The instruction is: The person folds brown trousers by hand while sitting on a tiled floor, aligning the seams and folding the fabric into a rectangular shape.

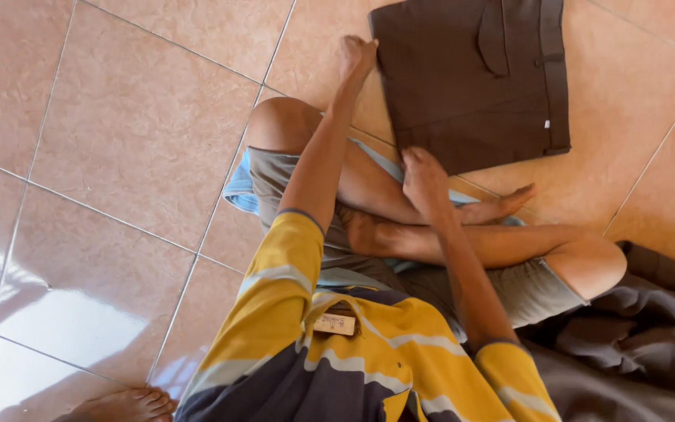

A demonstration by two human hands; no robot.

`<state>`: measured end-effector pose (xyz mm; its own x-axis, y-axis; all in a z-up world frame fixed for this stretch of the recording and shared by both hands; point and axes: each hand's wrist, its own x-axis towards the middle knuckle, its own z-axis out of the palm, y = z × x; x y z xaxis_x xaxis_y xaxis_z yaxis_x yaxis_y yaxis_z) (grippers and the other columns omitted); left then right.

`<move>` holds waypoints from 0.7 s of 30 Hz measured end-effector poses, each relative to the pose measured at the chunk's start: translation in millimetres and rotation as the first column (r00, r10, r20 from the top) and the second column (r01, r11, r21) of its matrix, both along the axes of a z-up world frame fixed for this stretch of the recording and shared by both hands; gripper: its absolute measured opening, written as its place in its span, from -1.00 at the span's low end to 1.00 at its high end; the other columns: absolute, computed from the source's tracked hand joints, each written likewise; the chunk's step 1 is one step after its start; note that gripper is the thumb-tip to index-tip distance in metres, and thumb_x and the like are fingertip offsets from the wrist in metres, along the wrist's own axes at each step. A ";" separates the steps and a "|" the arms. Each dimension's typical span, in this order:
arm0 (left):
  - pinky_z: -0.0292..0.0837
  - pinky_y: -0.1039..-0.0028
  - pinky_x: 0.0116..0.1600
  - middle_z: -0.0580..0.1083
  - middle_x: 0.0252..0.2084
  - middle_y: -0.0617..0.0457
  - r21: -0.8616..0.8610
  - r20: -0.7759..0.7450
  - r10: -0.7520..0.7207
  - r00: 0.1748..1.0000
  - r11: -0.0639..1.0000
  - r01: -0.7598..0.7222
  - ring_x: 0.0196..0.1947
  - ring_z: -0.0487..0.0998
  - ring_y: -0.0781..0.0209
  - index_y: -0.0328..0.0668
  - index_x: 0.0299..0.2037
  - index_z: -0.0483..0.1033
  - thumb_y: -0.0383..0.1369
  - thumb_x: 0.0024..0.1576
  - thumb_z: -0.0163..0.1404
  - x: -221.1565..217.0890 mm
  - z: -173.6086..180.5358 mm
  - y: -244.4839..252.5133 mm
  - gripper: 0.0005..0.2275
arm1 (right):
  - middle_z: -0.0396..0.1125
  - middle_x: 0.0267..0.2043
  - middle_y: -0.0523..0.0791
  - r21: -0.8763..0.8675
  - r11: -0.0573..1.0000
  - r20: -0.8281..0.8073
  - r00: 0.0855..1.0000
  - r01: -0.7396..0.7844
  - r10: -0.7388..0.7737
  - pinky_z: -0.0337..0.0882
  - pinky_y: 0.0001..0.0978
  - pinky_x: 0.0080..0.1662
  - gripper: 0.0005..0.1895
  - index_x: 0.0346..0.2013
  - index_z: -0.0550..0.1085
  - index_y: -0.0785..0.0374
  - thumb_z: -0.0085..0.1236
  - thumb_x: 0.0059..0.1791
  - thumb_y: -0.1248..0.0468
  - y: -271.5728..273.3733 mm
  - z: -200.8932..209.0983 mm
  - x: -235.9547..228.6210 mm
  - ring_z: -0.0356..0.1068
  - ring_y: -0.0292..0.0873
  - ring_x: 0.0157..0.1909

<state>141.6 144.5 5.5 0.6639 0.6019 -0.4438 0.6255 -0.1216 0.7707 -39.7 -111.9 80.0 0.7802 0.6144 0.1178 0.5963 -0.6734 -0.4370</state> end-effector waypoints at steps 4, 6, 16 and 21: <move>0.45 0.28 -0.38 0.39 -0.34 0.05 -0.093 -0.070 0.083 0.994 0.992 -0.090 -0.38 0.50 0.15 -0.25 -0.15 0.36 -0.17 0.06 0.22 36.8 24.9 16.3 -0.63 | 0.40 0.21 0.10 -0.148 0.989 -0.003 1.000 -0.015 0.014 0.47 -0.06 0.08 -0.43 0.21 0.41 0.41 -0.07 -0.12 0.54 -15.6 -21.5 -23.7 0.40 0.12 0.21; 0.49 0.20 -0.19 0.36 -0.13 -0.06 -0.170 0.026 0.146 0.989 0.976 -0.139 -0.18 0.48 0.05 -0.32 0.01 0.26 -0.26 0.03 0.24 72.7 -48.7 19.5 -0.52 | 0.40 0.23 0.08 -0.168 0.986 -0.032 0.999 -0.013 0.008 0.44 -0.10 0.13 -0.40 0.24 0.40 0.38 -0.09 -0.13 0.55 -20.3 -16.2 -32.3 0.39 0.09 0.25; 0.14 0.46 -0.60 0.38 -0.53 -0.01 -0.204 -0.009 0.209 0.978 0.957 -0.206 -0.66 0.23 0.39 -0.42 -0.09 0.17 -0.66 0.15 0.02 89.0 -44.3 23.6 -0.75 | 0.33 0.34 0.00 -0.268 0.963 -0.296 0.951 0.002 -0.085 0.47 -0.05 0.08 -0.38 0.28 0.40 0.29 -0.21 -0.08 0.55 -23.8 -11.4 -32.5 0.30 -0.04 0.37; 0.26 0.33 -0.57 0.49 -0.56 -0.01 -0.057 -0.022 0.166 0.986 0.984 -0.167 -0.60 0.45 0.26 -0.13 -0.54 0.24 -0.52 0.07 0.04 66.7 3.4 23.3 -0.78 | 0.37 0.28 0.03 -0.309 0.951 -0.226 0.973 -0.025 -0.048 0.48 -0.06 0.08 -0.38 0.23 0.43 0.30 -0.17 -0.13 0.54 -19.3 -20.0 -31.7 0.39 0.04 0.27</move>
